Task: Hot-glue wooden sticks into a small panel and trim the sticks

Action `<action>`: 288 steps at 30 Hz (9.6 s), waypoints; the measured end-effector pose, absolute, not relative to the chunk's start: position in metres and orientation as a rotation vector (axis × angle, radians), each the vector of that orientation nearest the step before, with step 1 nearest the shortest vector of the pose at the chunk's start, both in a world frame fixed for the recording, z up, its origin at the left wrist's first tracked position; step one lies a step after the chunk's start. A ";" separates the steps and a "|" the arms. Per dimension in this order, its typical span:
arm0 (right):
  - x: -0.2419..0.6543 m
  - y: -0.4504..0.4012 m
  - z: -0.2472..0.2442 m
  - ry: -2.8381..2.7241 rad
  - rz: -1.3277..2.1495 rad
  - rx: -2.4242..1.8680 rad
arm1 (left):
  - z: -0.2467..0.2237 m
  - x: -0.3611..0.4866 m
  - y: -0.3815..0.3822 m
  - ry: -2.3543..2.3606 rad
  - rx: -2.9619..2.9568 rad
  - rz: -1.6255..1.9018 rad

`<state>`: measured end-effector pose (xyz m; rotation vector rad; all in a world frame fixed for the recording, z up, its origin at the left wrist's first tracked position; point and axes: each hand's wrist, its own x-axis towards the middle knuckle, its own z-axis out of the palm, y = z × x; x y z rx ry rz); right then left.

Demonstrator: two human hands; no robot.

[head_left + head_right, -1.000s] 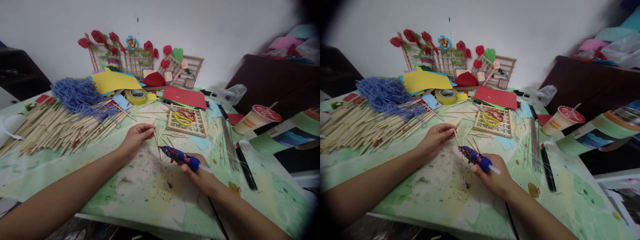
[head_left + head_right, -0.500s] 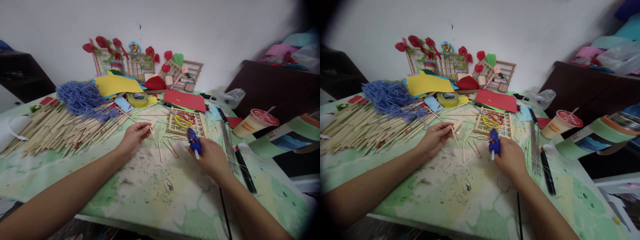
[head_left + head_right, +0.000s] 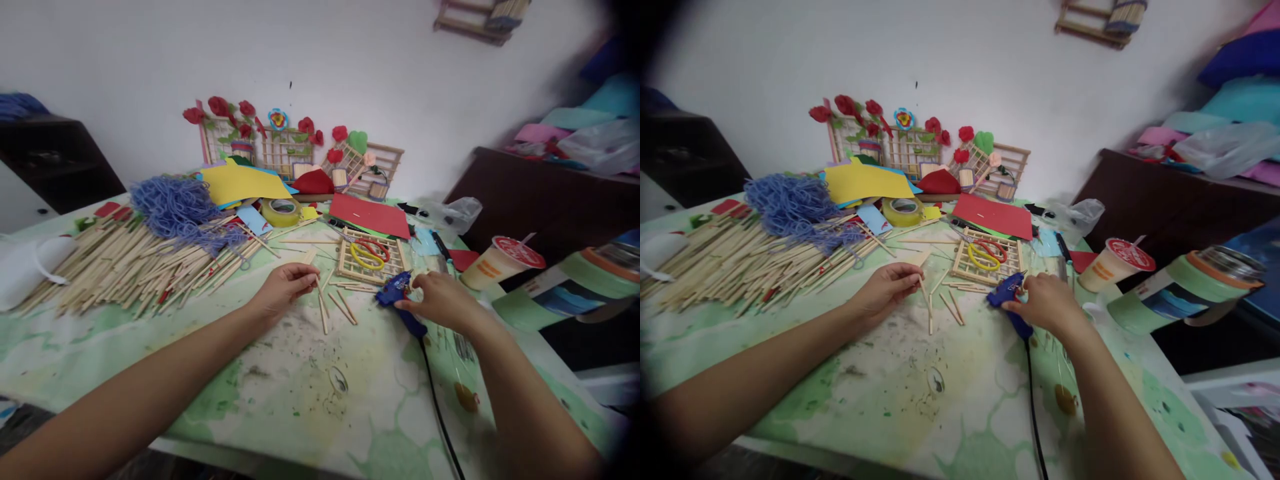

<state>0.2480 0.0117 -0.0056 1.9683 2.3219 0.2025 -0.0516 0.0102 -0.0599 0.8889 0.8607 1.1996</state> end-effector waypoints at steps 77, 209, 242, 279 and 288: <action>0.150 0.046 0.018 2.862 -2.033 2.034 | -0.022 -0.026 0.051 0.871 1.389 0.956; 0.162 0.049 -0.002 3.421 -0.237 1.457 | -0.018 -0.031 0.057 0.766 1.226 1.393; 0.143 0.045 -0.010 3.470 0.143 1.541 | -0.023 -0.028 0.056 0.645 1.230 1.191; 0.145 0.045 -0.006 3.367 0.206 1.693 | -0.025 -0.029 0.058 0.659 1.261 1.168; 0.147 0.045 -0.002 3.424 0.174 1.686 | -0.026 -0.028 0.059 0.646 1.328 1.184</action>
